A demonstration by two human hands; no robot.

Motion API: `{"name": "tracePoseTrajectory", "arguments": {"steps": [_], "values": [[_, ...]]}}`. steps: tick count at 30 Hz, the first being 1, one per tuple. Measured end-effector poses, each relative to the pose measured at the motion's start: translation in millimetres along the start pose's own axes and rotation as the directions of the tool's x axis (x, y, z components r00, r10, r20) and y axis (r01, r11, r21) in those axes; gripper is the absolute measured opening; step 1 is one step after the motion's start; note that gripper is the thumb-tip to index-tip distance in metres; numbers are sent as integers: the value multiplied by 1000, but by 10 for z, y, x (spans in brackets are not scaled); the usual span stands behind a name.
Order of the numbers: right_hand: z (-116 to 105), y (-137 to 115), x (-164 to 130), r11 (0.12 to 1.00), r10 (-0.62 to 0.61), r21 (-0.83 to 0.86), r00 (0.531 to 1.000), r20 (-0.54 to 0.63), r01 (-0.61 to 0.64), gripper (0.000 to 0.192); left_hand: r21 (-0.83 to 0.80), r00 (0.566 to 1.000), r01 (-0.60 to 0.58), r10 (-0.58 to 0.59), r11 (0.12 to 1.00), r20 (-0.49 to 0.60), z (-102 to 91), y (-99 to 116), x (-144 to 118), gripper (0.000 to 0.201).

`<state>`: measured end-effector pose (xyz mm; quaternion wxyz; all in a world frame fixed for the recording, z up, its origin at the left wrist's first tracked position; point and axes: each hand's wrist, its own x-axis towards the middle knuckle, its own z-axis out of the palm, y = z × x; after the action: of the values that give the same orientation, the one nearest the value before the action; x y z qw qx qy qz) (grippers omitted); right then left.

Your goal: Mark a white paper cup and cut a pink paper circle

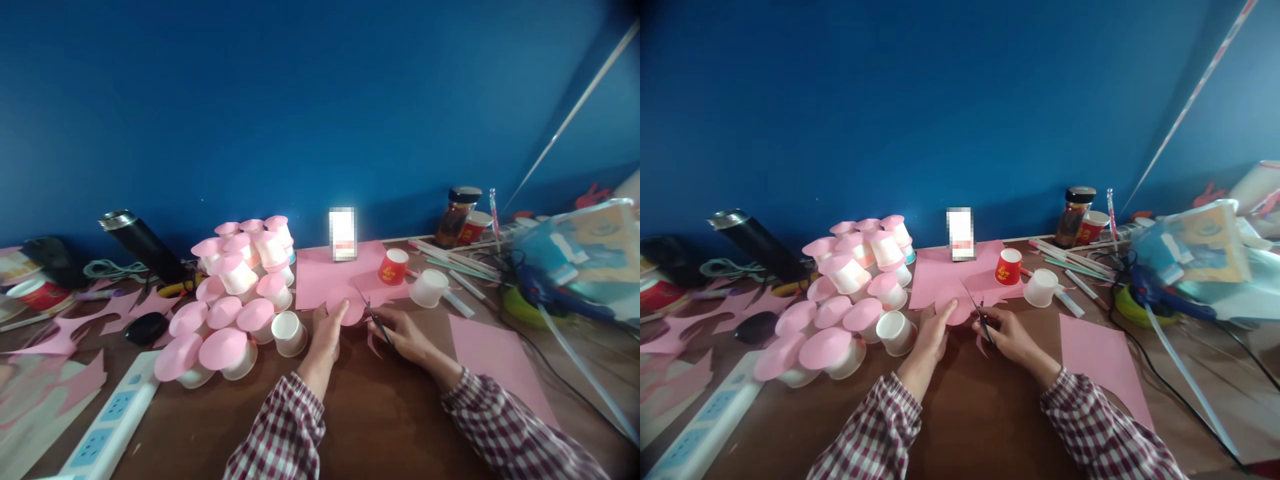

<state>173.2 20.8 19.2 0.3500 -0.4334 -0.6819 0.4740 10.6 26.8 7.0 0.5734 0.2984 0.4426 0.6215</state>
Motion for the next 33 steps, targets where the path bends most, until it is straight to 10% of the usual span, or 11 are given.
{"name": "tracePoseTrajectory", "arguments": {"steps": [33], "values": [[28, 62, 30, 990, 94, 113, 995, -36, -89, 45, 13, 999, -11, 12, 1000, -36, -18, -48, 39, 41]]}}
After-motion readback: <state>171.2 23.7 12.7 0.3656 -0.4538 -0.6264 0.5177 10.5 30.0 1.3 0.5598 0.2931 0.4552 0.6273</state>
